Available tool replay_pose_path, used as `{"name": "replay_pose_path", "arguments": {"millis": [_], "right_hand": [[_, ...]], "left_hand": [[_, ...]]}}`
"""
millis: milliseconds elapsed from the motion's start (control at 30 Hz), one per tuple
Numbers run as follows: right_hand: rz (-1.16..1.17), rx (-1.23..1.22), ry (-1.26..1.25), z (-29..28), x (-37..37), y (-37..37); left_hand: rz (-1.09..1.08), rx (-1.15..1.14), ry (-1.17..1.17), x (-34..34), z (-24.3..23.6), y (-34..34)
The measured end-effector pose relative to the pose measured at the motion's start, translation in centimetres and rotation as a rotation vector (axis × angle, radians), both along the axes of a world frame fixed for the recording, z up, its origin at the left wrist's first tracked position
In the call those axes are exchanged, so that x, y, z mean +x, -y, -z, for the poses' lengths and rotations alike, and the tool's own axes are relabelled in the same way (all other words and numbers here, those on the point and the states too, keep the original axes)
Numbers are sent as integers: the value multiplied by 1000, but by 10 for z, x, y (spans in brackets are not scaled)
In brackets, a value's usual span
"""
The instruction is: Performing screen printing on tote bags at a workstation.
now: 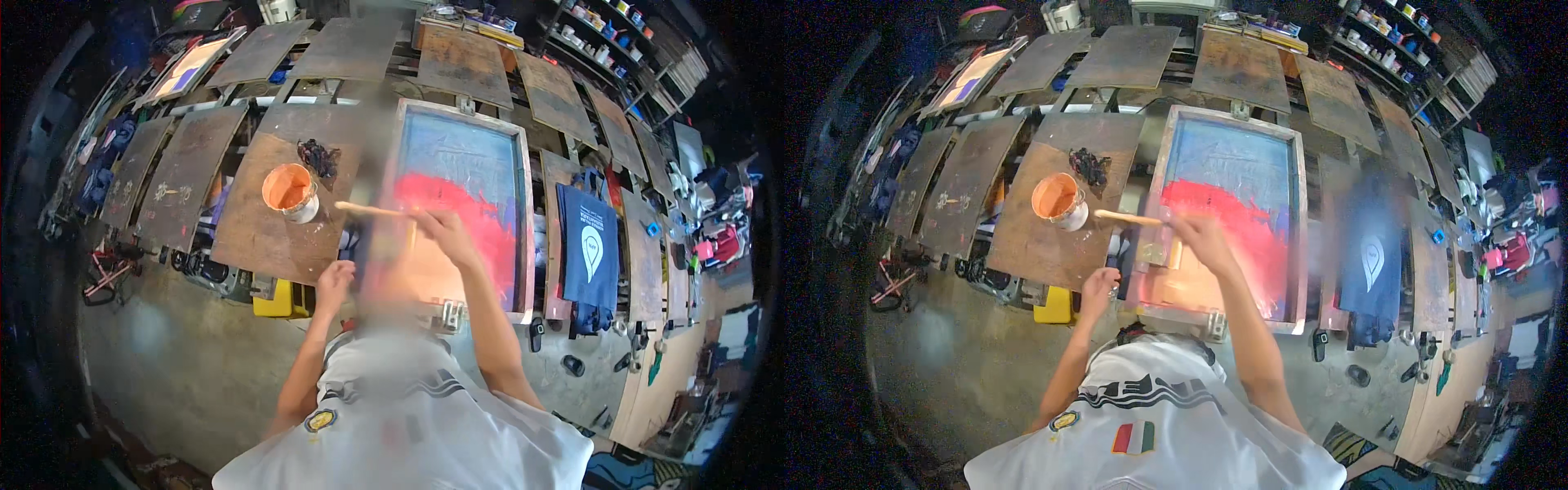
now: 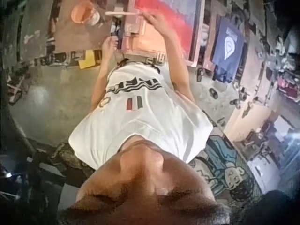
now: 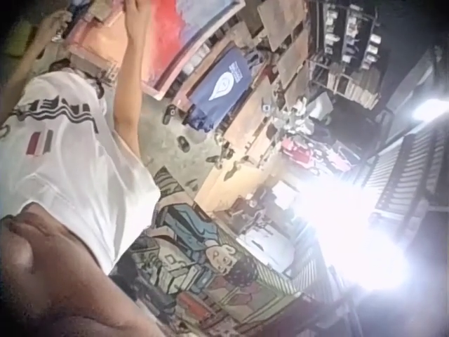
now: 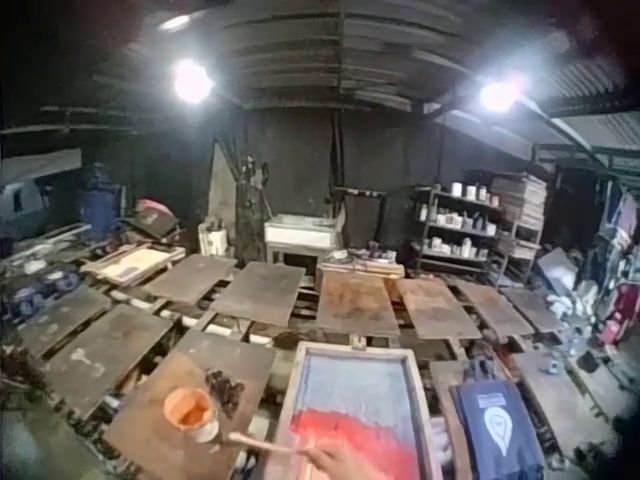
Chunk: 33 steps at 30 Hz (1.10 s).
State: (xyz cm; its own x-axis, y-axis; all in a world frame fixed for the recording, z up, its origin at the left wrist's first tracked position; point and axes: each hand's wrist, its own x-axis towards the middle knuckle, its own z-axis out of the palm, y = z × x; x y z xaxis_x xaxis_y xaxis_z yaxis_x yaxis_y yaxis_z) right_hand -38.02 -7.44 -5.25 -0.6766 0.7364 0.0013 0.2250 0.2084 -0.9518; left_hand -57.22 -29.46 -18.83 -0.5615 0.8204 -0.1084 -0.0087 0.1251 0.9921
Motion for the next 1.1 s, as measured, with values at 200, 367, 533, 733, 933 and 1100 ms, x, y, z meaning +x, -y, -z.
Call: {"name": "replay_pose_path", "arguments": {"millis": [200, 367, 533, 733, 933, 1100], "right_hand": [[12, 405, 241, -35, -152, 29], [42, 624, 375, -35, -239, 37], [142, 489, 260, -35, -233, 23], [187, 645, 663, 57, -111, 33], [254, 712, 948, 129, -84, 115], [306, 542, 908, 126, -68, 98]], "left_hand": [[248, 6, -185, -19, 11, 21], [292, -8, -301, -44, 1, 31], [259, 33, -238, -68, 11, 37], [244, 93, -194, -67, -4, 16], [434, 74, -273, -38, 16, -15], [381, 92, -174, -12, 17, -20]]}}
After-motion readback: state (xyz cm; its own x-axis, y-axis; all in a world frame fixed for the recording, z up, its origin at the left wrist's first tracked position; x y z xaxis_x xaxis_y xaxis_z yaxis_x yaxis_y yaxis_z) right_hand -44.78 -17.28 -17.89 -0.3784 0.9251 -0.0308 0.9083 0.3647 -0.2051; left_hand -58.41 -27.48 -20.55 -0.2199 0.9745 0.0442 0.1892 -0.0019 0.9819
